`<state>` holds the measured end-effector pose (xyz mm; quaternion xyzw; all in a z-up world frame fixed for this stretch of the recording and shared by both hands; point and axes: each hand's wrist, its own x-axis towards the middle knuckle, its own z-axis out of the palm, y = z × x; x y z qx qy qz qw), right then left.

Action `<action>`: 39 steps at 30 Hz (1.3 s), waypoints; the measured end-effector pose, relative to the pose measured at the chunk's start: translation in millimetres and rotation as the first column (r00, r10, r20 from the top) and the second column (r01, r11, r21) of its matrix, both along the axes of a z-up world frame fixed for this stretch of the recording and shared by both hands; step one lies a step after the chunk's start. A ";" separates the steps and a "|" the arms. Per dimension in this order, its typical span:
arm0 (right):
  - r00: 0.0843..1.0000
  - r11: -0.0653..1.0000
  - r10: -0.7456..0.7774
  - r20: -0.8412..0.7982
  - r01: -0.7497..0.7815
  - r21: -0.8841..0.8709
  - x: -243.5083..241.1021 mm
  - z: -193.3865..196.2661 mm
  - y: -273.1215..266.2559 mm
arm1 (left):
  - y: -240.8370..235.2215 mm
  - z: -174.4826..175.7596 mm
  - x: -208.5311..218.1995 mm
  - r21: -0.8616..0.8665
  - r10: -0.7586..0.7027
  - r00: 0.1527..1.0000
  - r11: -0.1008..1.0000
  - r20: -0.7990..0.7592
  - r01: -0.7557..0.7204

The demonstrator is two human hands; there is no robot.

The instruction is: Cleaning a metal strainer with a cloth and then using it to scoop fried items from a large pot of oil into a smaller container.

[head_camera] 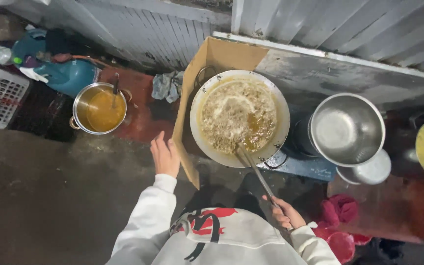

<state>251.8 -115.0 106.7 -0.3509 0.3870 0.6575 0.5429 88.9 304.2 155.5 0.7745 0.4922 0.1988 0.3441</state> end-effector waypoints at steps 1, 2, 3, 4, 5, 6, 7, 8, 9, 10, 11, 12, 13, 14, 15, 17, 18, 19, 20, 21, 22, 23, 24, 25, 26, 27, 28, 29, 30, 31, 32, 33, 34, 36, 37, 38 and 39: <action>1.000 1.000 -0.011 -0.006 0.011 -0.006 -10.9 7.5 4.6 | 1.5 -1.3 -0.6 -0.006 -0.011 1.000 1.000 -0.006 0.011; 0.998 0.998 -0.056 0.005 0.056 -0.004 -16.9 15.2 9.8 | 3.4 -2.8 3.4 -0.044 -0.004 1.000 0.999 -0.007 0.004; 0.995 0.995 -0.101 0.017 0.102 -0.001 -22.6 23.4 14.5 | 4.5 -3.9 7.7 -0.083 0.003 1.000 0.997 -0.008 -0.004; 0.994 0.994 -0.109 0.019 0.109 -0.004 -25.8 29.7 18.1 | 5.7 -9.4 9.3 -0.087 -0.004 1.000 0.996 -0.007 0.004; 0.992 0.993 -0.112 0.051 0.113 -0.023 -29.1 36.1 21.1 | 6.2 -14.7 10.9 -0.099 0.000 1.000 0.995 0.018 0.002; 0.990 0.992 -0.114 0.085 0.118 -0.040 -32.2 42.2 24.0 | 6.4 -20.1 12.6 -0.110 0.005 0.999 0.994 0.044 0.000; 0.989 0.991 -0.121 0.088 0.125 -0.043 -35.1 44.3 24.3 | 6.4 -27.3 12.4 -0.113 -0.002 0.999 0.994 0.047 0.007; 0.987 0.992 -0.109 0.118 0.117 -0.055 -36.4 45.8 25.2 | 6.6 -34.4 12.6 -0.042 -0.017 0.996 0.999 0.087 0.020; 0.984 0.992 -0.097 0.148 0.108 -0.068 -37.6 47.5 25.6 | 6.2 -41.2 13.0 0.030 -0.034 0.991 0.999 0.127 0.030; 0.984 0.991 -0.102 0.149 0.113 -0.066 -38.2 58.0 30.7 | 5.1 -38.3 13.9 0.032 -0.038 0.991 0.999 0.128 0.035; 0.969 0.994 -0.071 0.237 0.089 -0.067 -38.5 68.7 35.3 | 3.5 -35.1 15.0 0.009 -0.014 0.987 1.000 0.161 0.012; 0.945 0.995 -0.043 0.324 0.069 -0.068 -38.5 79.2 40.0 | 2.4 -32.0 17.6 -0.013 0.009 0.981 1.000 0.196 -0.006; 0.944 0.995 -0.051 0.327 0.076 -0.065 -39.5 78.0 40.5 | 6.2 -35.7 20.7 -0.010 0.001 0.980 1.000 0.199 0.001; 0.898 0.993 -0.014 0.439 0.064 -0.099 -40.5 77.0 40.1 | 8.5 -39.7 22.8 -0.025 0.025 0.979 0.999 0.200 -0.020; 0.839 0.989 0.025 0.544 0.057 -0.134 -41.6 75.8 39.7 | 10.9 -43.9 24.8 -0.040 0.049 0.978 0.998 0.201 -0.042; 0.792 0.982 0.091 0.604 0.031 -0.188 -39.8 70.0 39.1 | 13.5 -46.7 31.8 -0.039 0.066 0.982 0.997 0.180 -0.059; 0.739 0.970 0.156 0.656 0.009 -0.241 -39.5 66.9 39.6 | 15.6 -48.0 34.8 -0.036 0.081 0.984 0.996 0.159 -0.076; 0.739 0.970 0.156 0.655 0.009 -0.241 -39.5 62.1 40.9 | 14.8 -48.5 34.1 -0.036 0.081 0.984 0.996 0.158 -0.076; 0.656 0.966 0.211 0.725 -0.026 -0.257 -38.8 57.5 41.3 | 13.1 -49.3 35.1 0.015 0.077 0.983 0.997 0.164 -0.080; 0.563 0.959 0.261 0.784 -0.060 -0.276 -38.0 52.8 41.6 | 11.4 -50.3 36.2 0.065 0.072 0.983 0.994 0.170 -0.084; 0.562 0.959 0.261 0.785 -0.058 -0.277 -34.4 46.3 39.7 | 9.4 -49.2 37.9 0.063 0.071 0.983 0.995 0.172 -0.083; 0.284 0.869 0.495 0.821 -0.173 -0.464 -30.8 39.8 38.0 | 7.7 -48.1 39.5 0.076 0.082 0.979 0.992 0.186 -0.097; -0.034 0.728 0.659 0.751 -0.220 -0.649 -27.9 33.1 37.0 | 6.4 -46.7 39.6 0.089 0.095 0.976 0.989 0.198 -0.115; -0.034 0.727 0.660 0.750 -0.220 -0.650 -28.5 38.9 36.0 | 5.1 -46.2 39.9 0.089 0.096 0.975 0.989 0.199 -0.115; -0.085 0.685 0.693 0.716 -0.230 -0.691 -27.9 44.1 36.8 | 5.2 -45.2 39.6 0.104 0.090 0.975 0.988 0.203 -0.113; -0.137 0.641 0.722 0.678 -0.237 -0.730 -27.4 49.3 37.9 | 5.7 -44.2 39.3 0.120 0.085 0.974 0.987 0.208 -0.111; -0.140 0.640 0.721 0.678 -0.240 -0.730 -26.6 57.5 36.8 | 6.8 -44.6 38.6 0.120 0.089 0.974 0.986 0.208 -0.115; -0.101 0.626 0.745 0.659 -0.237 -0.743 -25.6 65.5 35.9 | 8.0 -45.0 38.1 0.112 0.090 0.975 0.987 0.203 -0.115; -0.063 0.609 0.768 0.637 -0.234 -0.758 -24.0 73.6 34.1 | 8.3 -46.0 38.1 0.103 0.092 0.976 0.988 0.198 -0.114; -0.067 0.608 0.768 0.637 -0.236 -0.758 -18.8 79.4 32.1 | 8.5 -47.6 39.2 0.102 0.097 0.975 0.988 0.198 -0.118; -0.055 0.607 0.772 0.634 -0.236 -0.759 -14.7 85.1 30.7 | 9.3 -48.9 38.6 0.111 0.088 0.975 0.987 0.203 -0.113; -0.044 0.605 0.775 0.631 -0.236 -0.760 -10.6 90.6 29.4 | 10.2 -50.3 38.0 0.120 0.080 0.975 0.987 0.207 -0.107; -0.046 0.604 0.775 0.630 -0.239 -0.761 -3.8 99.1 32.0 | 9.7 -48.5 37.7 0.120 0.084 0.975 0.987 0.206 -0.110; -0.050 0.562 0.810 0.584 -0.214 -0.799 9.9 115.9 36.7 | 8.3 -45.1 37.4 0.031 0.113 0.977 0.992 0.179 -0.120; -0.051 0.561 0.811 0.583 -0.217 -0.799 18.4 111.8 34.6 | 8.7 -45.6 37.3 0.030 0.116 0.977 0.992 0.177 -0.123; -0.100 0.545 0.816 0.569 -0.194 -0.816 26.8 108.1 32.4 | 8.9 -46.1 37.4 0.027 0.113 0.978 0.992 0.174 -0.120; -0.149 0.530 0.819 0.554 -0.170 -0.831 35.2 104.2 30.1 | 9.1 -46.7 37.4 0.024 0.110 0.979 0.993 0.172 -0.116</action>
